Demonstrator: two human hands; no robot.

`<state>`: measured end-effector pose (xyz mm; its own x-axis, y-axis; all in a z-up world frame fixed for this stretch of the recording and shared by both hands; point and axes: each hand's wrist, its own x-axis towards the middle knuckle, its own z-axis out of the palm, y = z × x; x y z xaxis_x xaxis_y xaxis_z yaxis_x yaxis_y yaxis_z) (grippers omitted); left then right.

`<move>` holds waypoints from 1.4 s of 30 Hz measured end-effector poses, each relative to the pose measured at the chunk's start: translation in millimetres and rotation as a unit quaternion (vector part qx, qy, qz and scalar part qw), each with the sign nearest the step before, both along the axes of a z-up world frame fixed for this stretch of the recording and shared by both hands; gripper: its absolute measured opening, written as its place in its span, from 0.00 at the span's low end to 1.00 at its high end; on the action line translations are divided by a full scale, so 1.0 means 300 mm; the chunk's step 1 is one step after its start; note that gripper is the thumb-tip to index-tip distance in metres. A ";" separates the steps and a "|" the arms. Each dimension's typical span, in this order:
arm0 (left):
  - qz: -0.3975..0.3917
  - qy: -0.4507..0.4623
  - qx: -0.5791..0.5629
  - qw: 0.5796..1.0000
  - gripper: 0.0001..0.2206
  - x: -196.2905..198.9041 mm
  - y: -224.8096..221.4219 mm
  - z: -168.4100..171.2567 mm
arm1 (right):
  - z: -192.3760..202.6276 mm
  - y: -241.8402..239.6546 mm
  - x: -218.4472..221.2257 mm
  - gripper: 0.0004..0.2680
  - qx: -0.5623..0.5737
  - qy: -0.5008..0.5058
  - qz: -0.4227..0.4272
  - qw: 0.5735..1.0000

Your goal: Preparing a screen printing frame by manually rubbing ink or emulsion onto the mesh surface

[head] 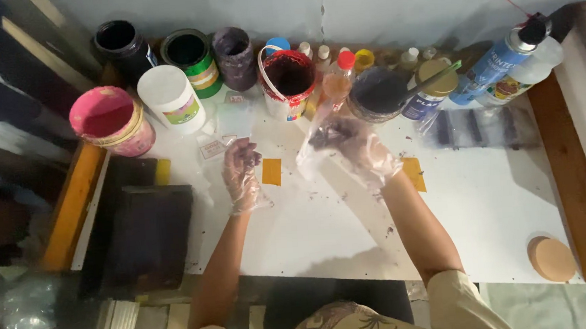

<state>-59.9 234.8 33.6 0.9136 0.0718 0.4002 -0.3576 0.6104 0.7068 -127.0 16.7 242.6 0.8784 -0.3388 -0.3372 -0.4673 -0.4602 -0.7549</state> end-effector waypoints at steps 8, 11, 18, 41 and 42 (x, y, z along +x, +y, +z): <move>0.046 0.014 0.010 0.999 0.20 -0.015 -0.026 0.019 | -0.044 -0.369 -0.169 0.12 -0.047 -0.171 -0.028 0.984; 0.050 0.022 0.047 0.997 0.18 -0.032 -0.030 0.075 | -0.103 -0.647 -0.211 0.10 -0.066 -0.223 0.094 0.968; 0.021 -0.006 0.074 0.997 0.23 -0.040 -0.031 0.038 | -0.106 -0.829 -0.212 0.15 0.257 -0.146 0.048 0.954; 0.125 -0.015 0.167 0.978 0.10 -0.050 -0.048 0.085 | -0.892 -0.082 0.140 0.14 -0.420 -0.058 0.443 0.790; 0.126 -0.014 0.167 0.978 0.10 -0.050 -0.055 0.084 | -0.857 -0.077 0.120 0.14 -0.419 -0.058 0.444 0.790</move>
